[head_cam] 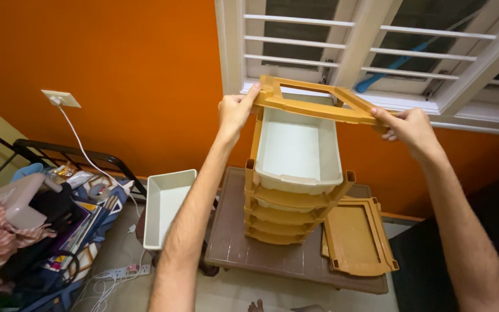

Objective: The person assembles modular storage containers by attaching yellow plastic corner pieces to white rectangular bins, stacking them, and placing lids on top. The person handles bins, corner pieces, and lids one at a time, building a stack of assembled units.

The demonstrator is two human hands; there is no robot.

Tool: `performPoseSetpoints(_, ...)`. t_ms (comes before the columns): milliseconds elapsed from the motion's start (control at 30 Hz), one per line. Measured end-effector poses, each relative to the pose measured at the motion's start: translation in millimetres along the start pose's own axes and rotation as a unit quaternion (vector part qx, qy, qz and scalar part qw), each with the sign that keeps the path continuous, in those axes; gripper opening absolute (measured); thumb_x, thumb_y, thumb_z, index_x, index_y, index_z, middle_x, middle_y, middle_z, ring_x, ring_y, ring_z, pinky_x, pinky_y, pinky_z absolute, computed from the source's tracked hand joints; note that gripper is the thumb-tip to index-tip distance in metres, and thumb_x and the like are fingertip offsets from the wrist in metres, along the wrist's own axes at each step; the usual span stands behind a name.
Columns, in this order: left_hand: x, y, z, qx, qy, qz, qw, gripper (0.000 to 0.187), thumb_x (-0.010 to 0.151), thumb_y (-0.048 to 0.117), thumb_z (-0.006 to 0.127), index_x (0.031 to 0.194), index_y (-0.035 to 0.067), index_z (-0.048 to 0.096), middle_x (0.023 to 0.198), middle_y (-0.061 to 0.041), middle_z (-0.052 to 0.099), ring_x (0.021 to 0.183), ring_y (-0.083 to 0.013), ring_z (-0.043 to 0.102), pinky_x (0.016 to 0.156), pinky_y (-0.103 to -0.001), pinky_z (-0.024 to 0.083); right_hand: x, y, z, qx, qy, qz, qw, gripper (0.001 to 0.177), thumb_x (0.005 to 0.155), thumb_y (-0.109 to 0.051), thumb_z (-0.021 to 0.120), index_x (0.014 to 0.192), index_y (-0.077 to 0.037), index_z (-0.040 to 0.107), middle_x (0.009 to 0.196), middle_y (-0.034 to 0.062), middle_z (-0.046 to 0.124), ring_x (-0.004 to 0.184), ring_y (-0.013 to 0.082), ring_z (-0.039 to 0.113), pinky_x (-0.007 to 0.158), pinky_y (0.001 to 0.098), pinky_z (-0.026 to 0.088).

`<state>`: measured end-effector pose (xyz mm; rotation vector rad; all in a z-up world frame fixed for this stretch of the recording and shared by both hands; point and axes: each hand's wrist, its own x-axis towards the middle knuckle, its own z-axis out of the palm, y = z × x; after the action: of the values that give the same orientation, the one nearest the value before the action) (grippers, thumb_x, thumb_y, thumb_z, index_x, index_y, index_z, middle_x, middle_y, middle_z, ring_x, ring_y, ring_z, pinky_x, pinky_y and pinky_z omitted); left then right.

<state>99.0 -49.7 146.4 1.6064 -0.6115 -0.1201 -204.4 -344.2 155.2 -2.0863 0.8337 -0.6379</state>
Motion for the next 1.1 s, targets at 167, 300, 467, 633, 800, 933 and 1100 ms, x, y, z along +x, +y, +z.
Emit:
performPoseSetpoints(167, 1.8, -8.6, -4.8, 0.001, -0.002, -0.028, 1.000, 0.070, 0.085, 0.062, 0.072, 0.055, -0.001, 0.065, 0.053, 0.001, 0.052, 0.055, -0.0092, 0.050, 0.055, -0.029, 0.048, -0.6, -7.1, 3.8, 0.007, 0.001, -0.019, 1.000, 0.065, 0.091, -0.057, 0.075, 0.093, 0.007, 0.076, 0.074, 0.0112, 0.071, 0.059, 0.0126, 0.065, 0.055, 0.0248, 0.051)
performPoseSetpoints(300, 3.5, -12.7, -9.0, -0.020, -0.020, -0.028, 0.999, 0.060, 0.083, 0.061, 0.072, 0.064, 0.004, 0.073, 0.055, 0.001, 0.058, 0.054, -0.0079, 0.052, 0.054, -0.028, 0.043, -5.5, -14.8, 5.4, -0.022, 0.014, -0.020, 0.999, 0.066, 0.091, -0.059, 0.075, 0.090, 0.007, 0.077, 0.073, 0.0119, 0.070, 0.060, 0.0136, 0.064, 0.055, 0.0257, 0.049)
performPoseSetpoints(467, -1.4, -27.8, -12.2, 0.009, -0.041, -0.050, 0.998, 0.064, 0.086, 0.059, 0.073, 0.063, -0.001, 0.069, 0.058, 0.001, 0.054, 0.055, -0.0083, 0.047, 0.051, -0.028, 0.036, -22.2, -9.9, 7.4, -0.057, -0.019, -0.010, 0.998, 0.066, 0.089, -0.061, 0.073, 0.093, 0.005, 0.079, 0.073, 0.0127, 0.073, 0.062, 0.0147, 0.065, 0.057, 0.0285, 0.049)
performPoseSetpoints(633, -24.5, -60.5, -19.1, -0.093, -0.085, -0.069, 0.990, 0.046, 0.085, 0.047, 0.079, 0.084, 0.001, 0.080, 0.066, 0.001, 0.063, 0.061, -0.0076, 0.052, 0.056, -0.025, 0.041, -42.8, 2.4, 21.8, -0.107, -0.036, 0.055, 0.992, 0.062, 0.084, -0.061, 0.075, 0.101, -0.001, 0.083, 0.076, 0.0156, 0.076, 0.065, 0.0160, 0.068, 0.066, 0.0321, 0.051)
performPoseSetpoints(800, -49.1, -100.1, -23.4, -0.113, -0.102, -0.079, 0.985, 0.042, 0.087, 0.038, 0.080, 0.099, -0.002, 0.079, 0.081, -0.002, 0.069, 0.074, -0.0090, 0.057, 0.067, -0.026, 0.046, -63.4, 20.0, 37.1, -0.087, -0.057, 0.057, 0.993, 0.062, 0.078, -0.056, 0.078, 0.108, -0.002, 0.081, 0.086, 0.0121, 0.079, 0.070, 0.0172, 0.071, 0.074, 0.0344, 0.056)
performPoseSetpoints(933, -64.6, -127.9, -25.0, -0.137, -0.133, -0.073, 0.979, 0.042, 0.090, 0.033, 0.078, 0.109, -0.003, 0.075, 0.098, -0.005, 0.075, 0.091, -0.0121, 0.065, 0.081, -0.027, 0.050, -70.8, 33.1, 45.1, -0.064, -0.087, 0.093, 0.990, 0.060, 0.075, -0.050, 0.084, 0.109, 0.000, 0.081, 0.085, 0.0143, 0.080, 0.076, 0.0181, 0.071, 0.074, 0.0348, 0.058)
performPoseSetpoints(1100, -80.1, -153.2, -25.2, -0.135, -0.152, -0.093, 0.975, 0.045, 0.090, 0.031, 0.077, 0.119, -0.004, 0.072, 0.112, -0.008, 0.073, 0.104, -0.0157, 0.067, 0.093, -0.029, 0.051, -77.5, 49.1, 54.7, -0.043, -0.112, 0.129, 0.984, 0.059, 0.070, -0.042, 0.087, 0.111, -0.001, 0.080, 0.085, 0.0157, 0.079, 0.076, 0.0203, 0.071, 0.071, 0.0376, 0.058)
